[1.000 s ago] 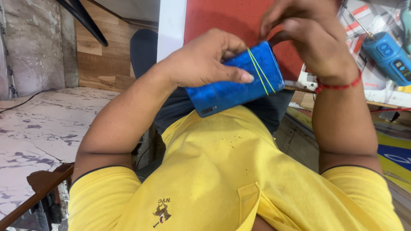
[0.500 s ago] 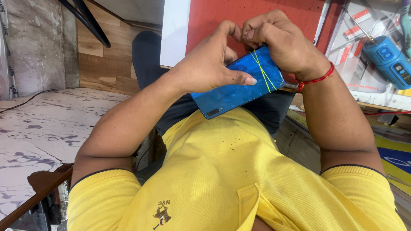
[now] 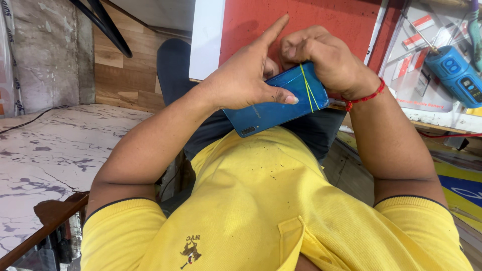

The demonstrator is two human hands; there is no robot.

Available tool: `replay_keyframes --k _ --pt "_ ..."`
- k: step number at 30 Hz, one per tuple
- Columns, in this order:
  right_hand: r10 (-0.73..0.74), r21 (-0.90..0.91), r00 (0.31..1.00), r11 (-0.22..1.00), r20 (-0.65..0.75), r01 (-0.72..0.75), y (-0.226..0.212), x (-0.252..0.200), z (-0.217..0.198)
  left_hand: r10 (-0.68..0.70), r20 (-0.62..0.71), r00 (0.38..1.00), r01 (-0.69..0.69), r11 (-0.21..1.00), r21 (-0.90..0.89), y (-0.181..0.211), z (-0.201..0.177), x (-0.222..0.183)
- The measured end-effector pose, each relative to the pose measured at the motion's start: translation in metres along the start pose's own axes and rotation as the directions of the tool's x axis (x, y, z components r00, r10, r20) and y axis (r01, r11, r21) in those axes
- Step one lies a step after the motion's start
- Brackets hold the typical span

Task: The person repairs a smartphone by first using a screwdriver to remove screws from the back cover. They then apply a sealant from a tube along the edges of the phone's internal frame. Finally, they reattach the back cover and secure it with rubber bands while wiping the surface with a tissue.

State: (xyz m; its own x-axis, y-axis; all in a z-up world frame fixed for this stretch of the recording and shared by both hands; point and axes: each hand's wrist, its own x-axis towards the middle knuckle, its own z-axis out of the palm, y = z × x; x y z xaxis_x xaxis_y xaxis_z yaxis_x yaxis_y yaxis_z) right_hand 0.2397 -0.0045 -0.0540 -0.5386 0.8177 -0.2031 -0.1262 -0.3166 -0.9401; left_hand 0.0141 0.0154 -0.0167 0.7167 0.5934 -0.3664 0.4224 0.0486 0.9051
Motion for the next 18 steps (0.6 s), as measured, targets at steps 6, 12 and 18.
replay_keyframes --k 6,12,18 --pt "-0.541 -0.526 0.803 0.772 -0.25 0.357 -0.044 -0.032 0.014 0.194 -0.224 0.955 -0.284 0.817 -0.502 -0.011 -0.005 0.006" --pt "-0.68 -0.951 0.726 0.143 0.106 0.274 -0.082 -0.031 0.02 0.22 -0.357 0.908 -0.408 0.659 -0.632 -0.009 -0.012 0.014" --pt "-0.718 -0.944 0.66 0.016 0.219 0.331 -0.092 -0.024 0.008 0.233 -0.355 0.905 -0.419 0.633 -0.651 -0.005 -0.008 0.012"
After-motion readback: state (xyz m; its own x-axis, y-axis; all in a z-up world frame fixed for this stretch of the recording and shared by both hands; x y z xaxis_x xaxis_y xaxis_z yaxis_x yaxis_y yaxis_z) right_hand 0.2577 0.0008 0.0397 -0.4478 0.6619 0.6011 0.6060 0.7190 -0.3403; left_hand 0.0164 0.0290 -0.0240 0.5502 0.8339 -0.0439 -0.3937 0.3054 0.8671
